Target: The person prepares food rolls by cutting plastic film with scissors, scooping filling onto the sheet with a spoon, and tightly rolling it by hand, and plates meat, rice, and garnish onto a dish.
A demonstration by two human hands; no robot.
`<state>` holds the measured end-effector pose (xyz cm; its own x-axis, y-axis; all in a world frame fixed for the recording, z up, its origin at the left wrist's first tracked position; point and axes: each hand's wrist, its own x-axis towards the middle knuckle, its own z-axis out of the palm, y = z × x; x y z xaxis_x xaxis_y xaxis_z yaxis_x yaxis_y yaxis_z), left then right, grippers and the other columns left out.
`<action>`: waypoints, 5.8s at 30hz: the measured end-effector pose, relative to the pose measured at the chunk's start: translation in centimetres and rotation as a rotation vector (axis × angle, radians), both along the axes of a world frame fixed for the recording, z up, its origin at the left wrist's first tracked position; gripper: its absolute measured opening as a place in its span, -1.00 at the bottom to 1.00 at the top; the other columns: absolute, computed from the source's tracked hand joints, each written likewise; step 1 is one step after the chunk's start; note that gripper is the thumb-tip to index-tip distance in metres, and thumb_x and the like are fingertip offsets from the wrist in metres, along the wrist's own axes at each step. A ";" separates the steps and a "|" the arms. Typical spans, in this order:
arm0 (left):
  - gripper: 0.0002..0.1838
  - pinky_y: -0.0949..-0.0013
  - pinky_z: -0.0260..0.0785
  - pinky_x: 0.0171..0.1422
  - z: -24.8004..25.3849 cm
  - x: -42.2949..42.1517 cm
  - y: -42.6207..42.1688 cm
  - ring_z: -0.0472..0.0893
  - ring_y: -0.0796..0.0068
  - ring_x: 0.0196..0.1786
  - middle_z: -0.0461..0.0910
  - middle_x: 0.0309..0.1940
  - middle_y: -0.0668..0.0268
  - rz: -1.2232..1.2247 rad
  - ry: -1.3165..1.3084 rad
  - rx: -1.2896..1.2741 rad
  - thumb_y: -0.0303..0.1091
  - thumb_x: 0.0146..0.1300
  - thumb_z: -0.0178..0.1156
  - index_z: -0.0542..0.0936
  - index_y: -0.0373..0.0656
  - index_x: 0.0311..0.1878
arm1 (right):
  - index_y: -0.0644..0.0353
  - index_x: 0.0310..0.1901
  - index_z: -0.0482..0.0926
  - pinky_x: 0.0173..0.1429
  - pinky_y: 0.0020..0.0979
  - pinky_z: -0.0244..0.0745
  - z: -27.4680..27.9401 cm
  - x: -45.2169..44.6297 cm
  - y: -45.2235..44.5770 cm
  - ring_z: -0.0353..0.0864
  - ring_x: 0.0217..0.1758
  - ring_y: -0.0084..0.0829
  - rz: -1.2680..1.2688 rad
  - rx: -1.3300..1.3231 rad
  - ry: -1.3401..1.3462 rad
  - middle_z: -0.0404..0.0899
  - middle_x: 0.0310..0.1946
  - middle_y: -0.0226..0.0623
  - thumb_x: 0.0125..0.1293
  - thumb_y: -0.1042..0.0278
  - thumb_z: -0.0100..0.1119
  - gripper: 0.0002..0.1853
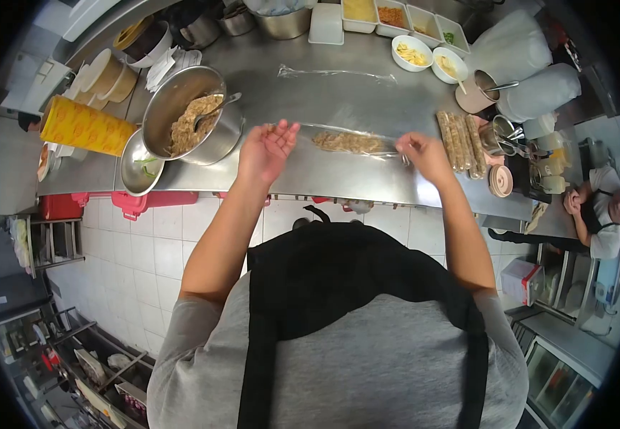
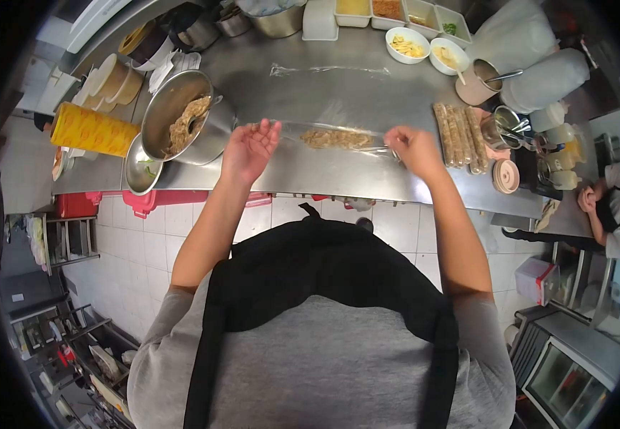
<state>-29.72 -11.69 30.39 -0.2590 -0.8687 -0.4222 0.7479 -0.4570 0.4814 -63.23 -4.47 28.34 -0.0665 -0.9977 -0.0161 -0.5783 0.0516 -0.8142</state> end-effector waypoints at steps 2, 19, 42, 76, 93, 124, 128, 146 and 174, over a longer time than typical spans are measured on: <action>-0.88 0.14 0.45 0.17 -0.1 -0.6 -1.5 0.56 0.00 0.06 0.55 -0.20 0.09 0.034 -0.019 0.019 -0.45 0.33 -0.15 0.37 -0.24 -0.30 | 0.24 -0.25 0.67 -0.28 -0.48 0.43 0.2 -1.2 -2.5 0.53 -0.45 -0.56 0.005 0.009 -0.035 0.65 -0.47 -0.33 0.19 0.33 0.32 -0.83; -0.89 0.30 0.53 0.05 -3.7 -2.8 -11.2 0.64 0.30 -0.11 0.61 -0.14 0.10 0.142 -0.668 -0.186 -0.41 0.38 0.00 0.40 -0.22 -0.11 | 0.11 -0.30 0.67 -0.05 -0.25 0.50 -1.5 -2.1 -12.7 0.62 -0.14 -0.20 -0.391 -0.106 0.265 0.63 -0.27 -0.21 0.12 0.38 0.27 -0.89; -0.50 0.20 0.38 0.14 -4.1 -7.8 -5.6 0.49 0.15 0.03 0.52 -0.12 0.27 -0.604 -1.480 -1.491 -0.23 -0.13 0.49 0.60 -0.07 -0.05 | 0.16 -0.17 0.58 0.09 -0.20 0.44 -0.9 6.3 -6.6 0.46 0.01 -0.13 0.274 -0.238 0.374 0.52 -0.15 -0.23 -0.06 0.43 0.40 -0.65; -0.58 0.15 0.41 -0.03 -2.8 -10.2 -4.8 0.53 0.13 -0.10 0.53 -0.27 0.25 -0.510 -1.474 -1.497 -0.27 -0.19 0.48 0.62 -0.10 -0.18 | 0.16 -0.19 0.63 0.03 -0.17 0.42 -2.8 3.1 -7.2 0.46 -0.06 -0.10 0.373 -0.378 0.301 0.51 -0.22 -0.21 -0.06 0.31 0.43 -0.66; -0.58 0.18 0.42 -0.02 -4.8 -5.8 -6.1 0.55 0.15 -0.13 0.57 -0.29 0.25 -0.487 -1.393 -1.419 -0.33 -0.13 0.47 0.63 -0.07 -0.11 | 0.14 -0.23 0.57 0.04 -0.17 0.41 -2.3 4.3 -8.0 0.47 -0.05 -0.12 0.385 -0.244 0.252 0.53 -0.22 -0.24 -0.07 0.33 0.43 -0.67; -0.72 0.27 0.47 -0.02 -4.6 -6.7 -6.7 0.49 0.32 -0.05 0.53 -0.22 0.42 -0.237 -1.537 -1.573 -0.24 0.04 0.35 0.67 0.05 -0.13 | 0.05 -0.08 0.66 -0.02 -0.26 0.36 -2.5 6.6 -8.2 0.44 -0.14 -0.28 0.195 -0.550 0.468 0.54 -0.19 -0.40 0.11 0.44 0.26 -0.70; -0.69 0.25 0.48 -0.01 -5.0 -7.3 -8.8 0.50 0.35 -0.04 0.53 -0.22 0.45 -0.350 -1.619 -1.546 -0.21 0.06 0.33 0.64 0.08 -0.07 | 0.06 -0.11 0.68 -0.01 -0.26 0.36 -1.8 7.1 -8.0 0.44 -0.13 -0.25 0.219 -0.622 0.563 0.54 -0.22 -0.37 0.14 0.42 0.25 -0.75; -0.83 0.19 0.19 0.23 -5.3 -8.6 -12.7 0.40 0.35 0.09 0.48 -0.10 0.41 -0.074 -1.657 -1.562 -0.21 0.08 0.30 0.65 0.04 -0.24 | 0.03 -0.08 0.65 0.01 -0.25 0.30 -1.6 5.6 -13.4 0.44 -0.07 -0.28 0.161 -0.630 0.457 0.54 -0.18 -0.41 0.15 0.32 0.28 -0.73; -0.76 0.06 0.30 0.13 -5.7 -6.4 -17.2 0.46 0.13 0.06 0.57 -0.14 0.25 0.039 -1.723 -1.308 -0.40 0.19 0.16 0.56 -0.09 -0.05 | 0.23 -0.07 0.58 0.20 -0.17 0.34 -4.2 -2.0 -17.6 0.44 0.08 -0.03 0.040 -0.590 0.466 0.51 0.03 -0.10 0.19 0.43 0.17 -0.74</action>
